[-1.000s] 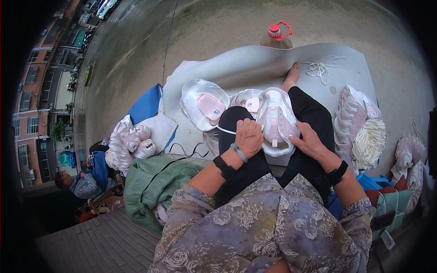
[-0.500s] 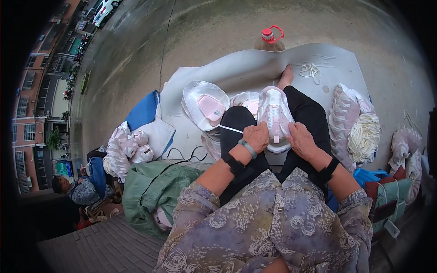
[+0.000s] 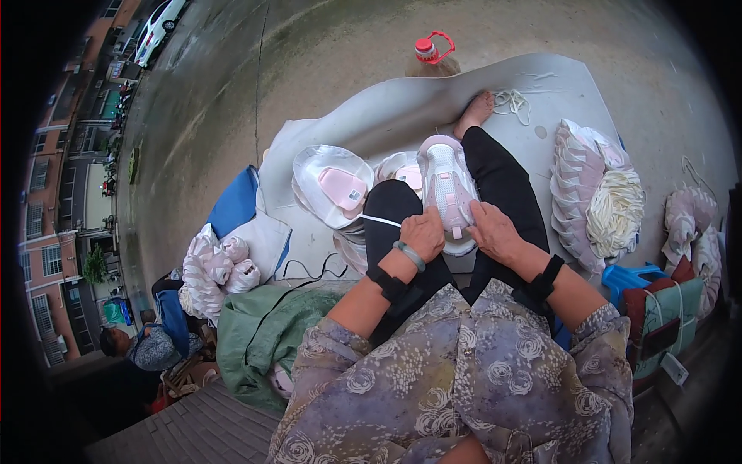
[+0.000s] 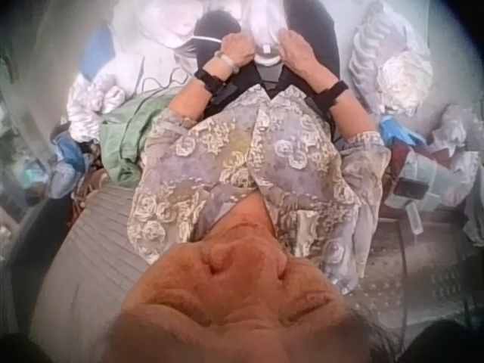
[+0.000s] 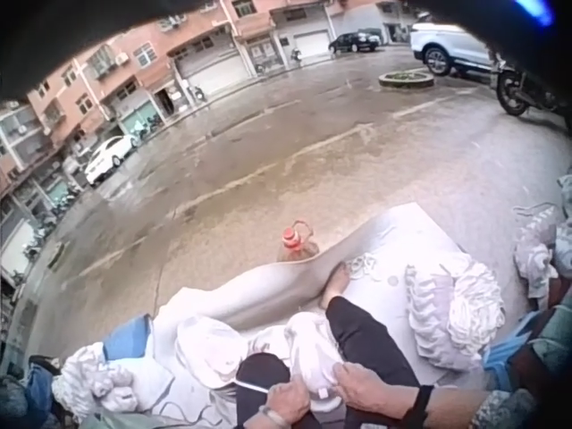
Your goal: Lacing a pair of pink and white sneakers.
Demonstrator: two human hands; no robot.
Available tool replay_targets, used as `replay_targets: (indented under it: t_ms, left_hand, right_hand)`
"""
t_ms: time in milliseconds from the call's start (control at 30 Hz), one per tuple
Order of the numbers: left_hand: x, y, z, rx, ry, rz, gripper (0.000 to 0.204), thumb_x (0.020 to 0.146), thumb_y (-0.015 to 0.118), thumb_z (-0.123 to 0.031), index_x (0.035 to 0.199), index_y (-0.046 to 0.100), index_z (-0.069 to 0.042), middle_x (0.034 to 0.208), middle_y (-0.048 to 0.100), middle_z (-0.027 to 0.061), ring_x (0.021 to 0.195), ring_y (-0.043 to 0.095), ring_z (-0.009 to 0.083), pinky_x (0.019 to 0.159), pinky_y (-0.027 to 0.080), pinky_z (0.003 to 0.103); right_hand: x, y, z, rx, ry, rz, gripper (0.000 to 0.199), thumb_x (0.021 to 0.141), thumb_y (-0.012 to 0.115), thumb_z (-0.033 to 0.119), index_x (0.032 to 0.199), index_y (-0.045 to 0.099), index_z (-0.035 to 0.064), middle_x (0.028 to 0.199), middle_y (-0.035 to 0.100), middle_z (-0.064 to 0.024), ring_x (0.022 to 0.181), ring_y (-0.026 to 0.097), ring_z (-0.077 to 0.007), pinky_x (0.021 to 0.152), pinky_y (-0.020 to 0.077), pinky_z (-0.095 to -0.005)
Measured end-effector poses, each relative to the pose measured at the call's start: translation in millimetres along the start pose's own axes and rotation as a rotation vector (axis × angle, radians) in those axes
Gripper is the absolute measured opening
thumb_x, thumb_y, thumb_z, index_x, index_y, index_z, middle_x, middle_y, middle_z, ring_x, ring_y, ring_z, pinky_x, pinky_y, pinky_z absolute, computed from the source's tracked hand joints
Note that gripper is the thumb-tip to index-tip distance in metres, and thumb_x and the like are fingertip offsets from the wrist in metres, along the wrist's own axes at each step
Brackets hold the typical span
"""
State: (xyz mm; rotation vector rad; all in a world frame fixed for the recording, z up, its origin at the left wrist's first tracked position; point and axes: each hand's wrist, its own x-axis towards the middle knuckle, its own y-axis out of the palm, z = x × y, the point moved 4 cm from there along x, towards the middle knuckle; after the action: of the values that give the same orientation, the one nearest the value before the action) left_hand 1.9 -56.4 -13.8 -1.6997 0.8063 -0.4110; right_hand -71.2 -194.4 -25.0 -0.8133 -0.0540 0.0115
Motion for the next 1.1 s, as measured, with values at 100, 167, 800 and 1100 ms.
replay_targets:
  t_ms: [100,167,800,1100]
  left_hand:
    - [-1.2,-1.8,-3.4,0.022,0.006,-0.018,0.012,0.071,0.050,-0.012,0.072,0.045,-0.001,0.059,0.056,0.0191,0.054,0.058,0.0353,0.049,0.045,0.045]
    - [-3.6,-5.4,-4.7,0.039,0.003,-0.031,0.012,0.071,0.050,-0.013,0.072,0.046,-0.002,0.060,0.056,0.0190,0.053,0.058,0.0348,0.049,0.045,0.044]
    - [6.6,-4.8,10.7,0.235,-0.011,-0.030,0.011,0.071,0.051,-0.016,0.063,0.055,-0.010,0.061,0.057,0.0090,0.062,0.054,0.0264,0.061,0.031,0.040]
    - [13.2,-9.7,9.7,0.133,0.045,0.129,0.021,0.073,0.054,-0.025,0.061,0.056,-0.008,0.055,0.056,0.0122,0.057,0.057,0.0286,0.060,0.033,0.040]
  right_hand:
    - [1.9,0.8,-1.2,-0.009,0.006,0.012,0.031,0.075,0.052,0.004,0.103,0.040,-0.0014,0.086,0.048,-0.0185,0.079,0.051,-0.0357,0.068,0.0427,-0.0416]
    - [3.9,-0.4,-1.6,0.023,-0.035,-0.049,0.028,0.075,0.052,0.006,0.099,0.040,-0.0004,0.082,0.049,-0.0175,0.077,0.052,-0.0345,0.067,0.0436,-0.0413]
    - [25.8,-9.1,-8.6,-0.187,-0.062,-0.097,0.029,0.069,0.056,0.016,0.093,0.047,0.0018,0.070,0.054,-0.0124,0.068,0.055,-0.0275,0.062,0.0447,-0.0367]
    - [7.7,-6.6,-16.8,-0.055,-0.070,-0.128,0.029,0.068,0.057,0.012,0.093,0.047,0.0021,0.076,0.047,-0.0128,0.075,0.050,-0.0285,0.064,0.0432,-0.0371]
